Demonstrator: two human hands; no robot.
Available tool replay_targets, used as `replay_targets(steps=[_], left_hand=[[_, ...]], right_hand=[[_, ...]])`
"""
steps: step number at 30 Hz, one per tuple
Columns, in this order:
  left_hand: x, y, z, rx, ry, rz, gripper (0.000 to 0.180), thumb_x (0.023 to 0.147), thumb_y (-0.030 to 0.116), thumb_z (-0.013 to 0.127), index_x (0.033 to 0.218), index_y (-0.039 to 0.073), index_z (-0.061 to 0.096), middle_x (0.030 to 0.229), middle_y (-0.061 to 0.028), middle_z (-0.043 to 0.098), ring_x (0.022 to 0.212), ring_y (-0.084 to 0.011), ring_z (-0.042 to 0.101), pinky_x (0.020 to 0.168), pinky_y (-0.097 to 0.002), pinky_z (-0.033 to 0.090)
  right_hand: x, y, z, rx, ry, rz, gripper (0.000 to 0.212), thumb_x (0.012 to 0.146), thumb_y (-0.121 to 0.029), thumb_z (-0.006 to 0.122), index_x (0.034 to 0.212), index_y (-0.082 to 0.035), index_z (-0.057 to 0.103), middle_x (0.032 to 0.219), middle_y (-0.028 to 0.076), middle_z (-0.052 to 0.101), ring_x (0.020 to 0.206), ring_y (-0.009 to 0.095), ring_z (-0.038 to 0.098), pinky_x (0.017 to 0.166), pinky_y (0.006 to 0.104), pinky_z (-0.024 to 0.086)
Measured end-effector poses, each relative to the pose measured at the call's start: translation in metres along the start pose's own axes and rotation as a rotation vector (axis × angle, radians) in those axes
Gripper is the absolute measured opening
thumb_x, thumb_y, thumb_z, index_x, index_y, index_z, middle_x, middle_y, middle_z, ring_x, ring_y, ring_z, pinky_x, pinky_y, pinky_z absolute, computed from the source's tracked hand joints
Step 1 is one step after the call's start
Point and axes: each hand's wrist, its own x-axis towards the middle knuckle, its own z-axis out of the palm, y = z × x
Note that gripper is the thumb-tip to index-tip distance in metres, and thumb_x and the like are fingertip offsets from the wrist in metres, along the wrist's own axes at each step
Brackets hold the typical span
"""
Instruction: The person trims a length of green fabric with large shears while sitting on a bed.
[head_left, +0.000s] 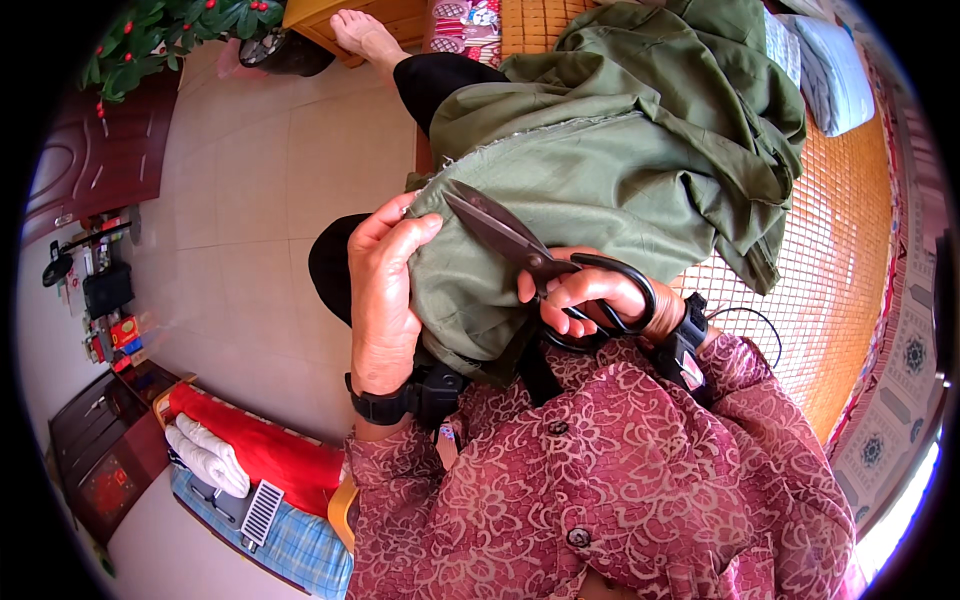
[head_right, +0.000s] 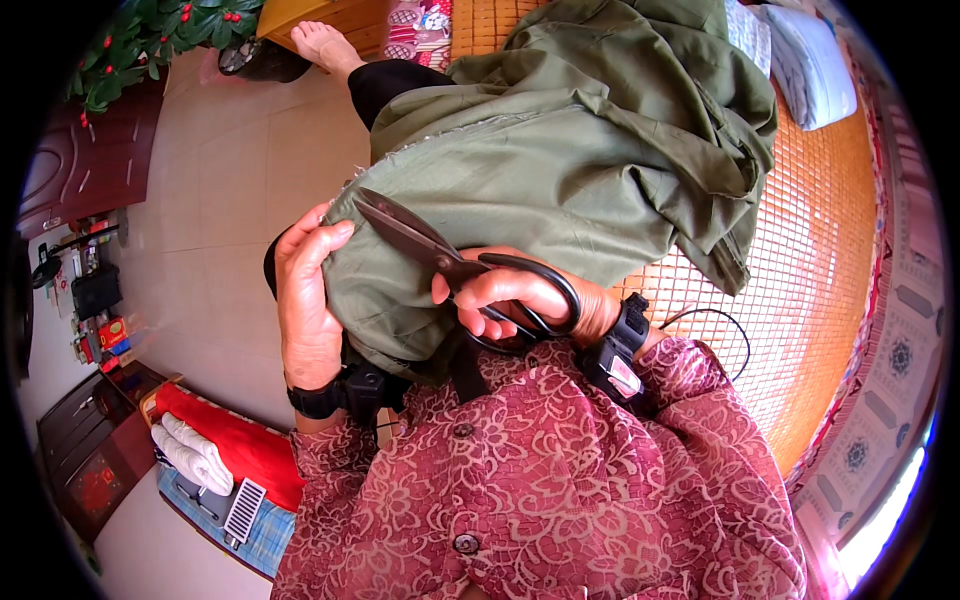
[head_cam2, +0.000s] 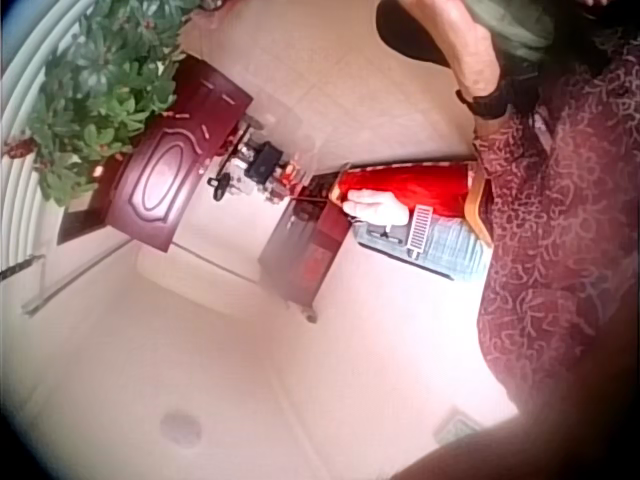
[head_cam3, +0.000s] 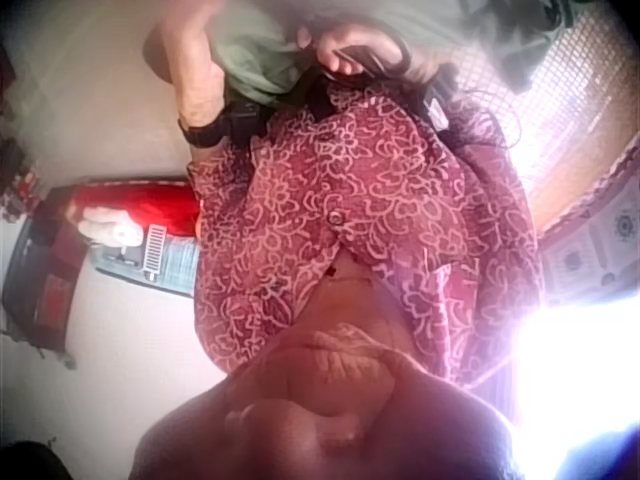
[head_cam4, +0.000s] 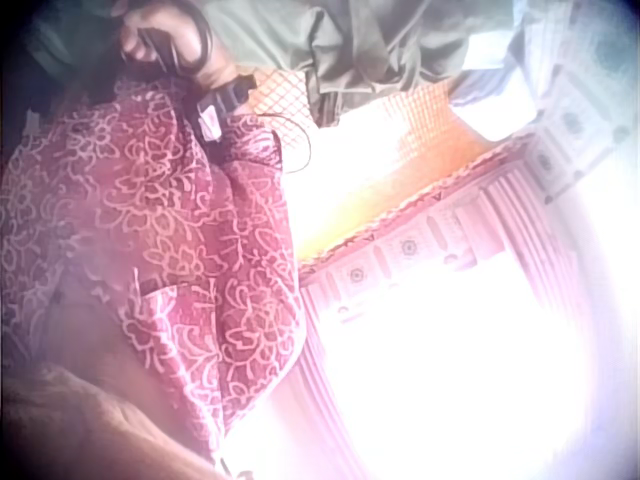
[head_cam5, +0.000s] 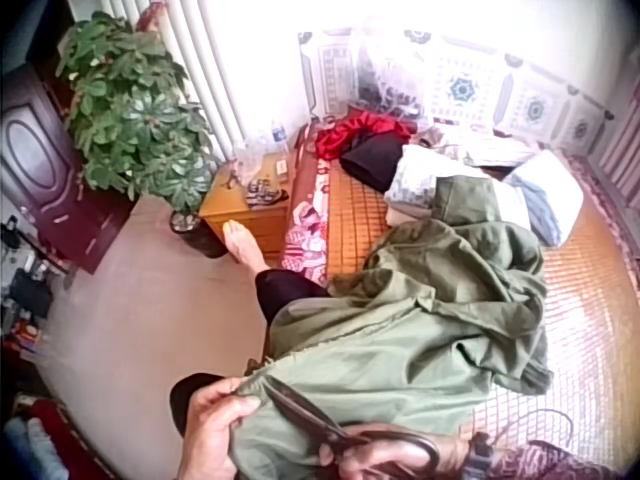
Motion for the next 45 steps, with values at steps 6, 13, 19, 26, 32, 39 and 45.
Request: replay_targets(steps=[6,13,19,26,32,39,45], left_hand=[[0.0,-0.003,0.001,-0.032,0.0,-0.021,0.023,0.076,0.002,0.058,0.098,-0.005,0.062,0.085,-0.0049,0.065,0.074,-0.0099,0.059,0.073,-0.0231,0.046],[-0.004,0.009,0.009,0.033,-0.039,0.023,0.019,0.078,0.003,0.059,0.096,-0.003,0.062,0.084,-0.0031,0.064,0.074,-0.0076,0.057,0.072,-0.0218,0.045],[0.004,0.006,0.006,0.081,-0.075,0.02,0.015,0.082,0.005,0.06,0.095,-0.003,0.062,0.084,-0.0022,0.064,0.073,-0.0067,0.057,0.07,-0.0206,0.045],[0.003,0.007,0.01,0.078,-0.029,0.021,0.016,0.081,0.003,0.06,0.095,-0.004,0.062,0.084,-0.0038,0.064,0.073,-0.0078,0.058,0.07,-0.0212,0.046],[0.003,0.006,0.012,0.052,-0.012,0.028,0.016,0.082,0.003,0.06,0.096,-0.005,0.062,0.085,-0.0041,0.065,0.073,-0.008,0.058,0.07,-0.0211,0.046],[0.003,0.005,0.011,0.074,-0.019,0.027,0.016,0.082,0.005,0.061,0.095,-0.005,0.062,0.084,-0.0036,0.064,0.072,-0.0071,0.057,0.07,-0.0205,0.045],[0.003,0.005,0.01,0.104,0.001,0.039,0.017,0.081,0.005,0.061,0.095,-0.005,0.063,0.083,-0.0029,0.064,0.072,-0.0067,0.056,0.069,-0.0204,0.044]], right_hand=[[0.003,0.006,-0.003,0.057,-0.027,-0.039,0.028,0.084,-0.02,0.051,0.105,-0.002,0.051,0.066,0.001,0.052,0.056,0.008,0.046,0.05,0.0211,0.036],[0.003,-0.004,0.002,-0.08,0.009,-0.048,0.029,0.084,-0.022,0.053,0.105,-0.002,0.052,0.066,0.0,0.052,0.057,0.007,0.047,0.051,0.0199,0.035],[0.001,-0.003,-0.001,-0.085,0.013,-0.029,0.029,0.083,-0.023,0.054,0.103,-0.003,0.053,0.066,0.0,0.052,0.057,0.007,0.047,0.051,0.0205,0.035],[-0.001,-0.002,-0.003,-0.066,0.01,-0.046,0.03,0.083,-0.023,0.054,0.103,-0.001,0.053,0.066,0.001,0.053,0.057,0.008,0.048,0.05,0.021,0.036],[-0.003,-0.002,-0.004,-0.081,-0.015,-0.026,0.031,0.083,-0.023,0.053,0.104,-0.001,0.053,0.066,0.001,0.054,0.058,0.008,0.049,0.05,0.0208,0.036],[-0.002,0.0,-0.006,-0.011,-0.002,-0.017,0.03,0.083,-0.021,0.053,0.104,-0.001,0.053,0.066,0.001,0.053,0.058,0.008,0.048,0.05,0.021,0.035],[-0.001,-0.001,-0.005,-0.024,-0.02,-0.021,0.03,0.082,-0.021,0.053,0.104,-0.001,0.052,0.066,0.001,0.053,0.057,0.008,0.048,0.05,0.021,0.035]])
